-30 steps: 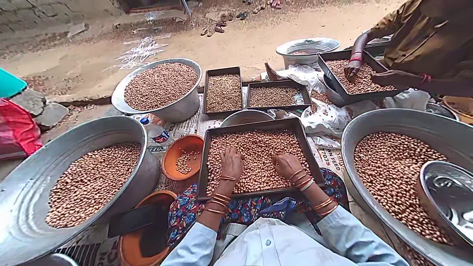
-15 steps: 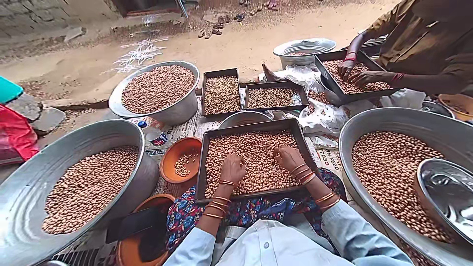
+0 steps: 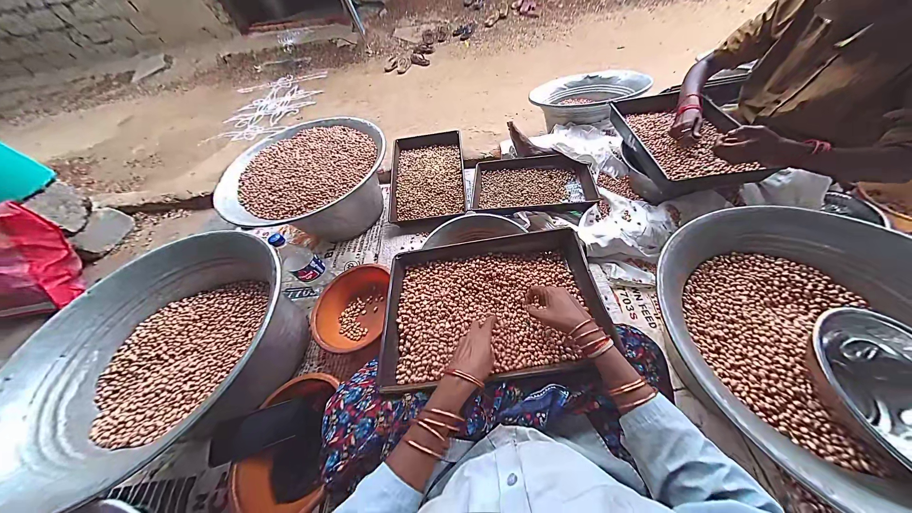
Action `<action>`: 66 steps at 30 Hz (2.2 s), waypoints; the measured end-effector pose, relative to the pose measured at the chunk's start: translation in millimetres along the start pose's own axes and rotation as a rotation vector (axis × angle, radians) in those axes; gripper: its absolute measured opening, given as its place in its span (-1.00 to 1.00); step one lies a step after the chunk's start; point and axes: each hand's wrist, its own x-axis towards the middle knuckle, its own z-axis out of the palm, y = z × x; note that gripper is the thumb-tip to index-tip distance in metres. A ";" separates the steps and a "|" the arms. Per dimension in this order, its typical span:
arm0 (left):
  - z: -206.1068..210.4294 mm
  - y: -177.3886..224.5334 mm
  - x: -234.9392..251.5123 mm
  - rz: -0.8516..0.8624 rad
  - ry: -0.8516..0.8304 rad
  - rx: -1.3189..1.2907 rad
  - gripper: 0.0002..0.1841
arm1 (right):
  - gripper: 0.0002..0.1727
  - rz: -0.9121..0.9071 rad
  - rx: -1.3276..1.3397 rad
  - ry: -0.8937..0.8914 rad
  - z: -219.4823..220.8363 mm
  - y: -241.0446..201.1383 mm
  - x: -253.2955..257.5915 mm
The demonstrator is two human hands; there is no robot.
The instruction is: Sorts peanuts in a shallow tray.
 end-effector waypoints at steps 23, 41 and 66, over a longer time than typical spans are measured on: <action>25.7 35.0 32.6 0.310 0.066 0.098 -0.68 | -0.72 0.174 -0.220 0.081 -7.7 -0.1 -80.9; 12.7 5.5 45.6 0.181 0.079 0.099 -0.67 | -0.62 0.206 -0.258 -0.103 4.0 9.8 -62.6; 1.9 -2.6 29.6 0.415 -0.008 -0.074 -0.77 | -0.71 0.058 -0.312 -0.192 22.4 -12.8 -56.2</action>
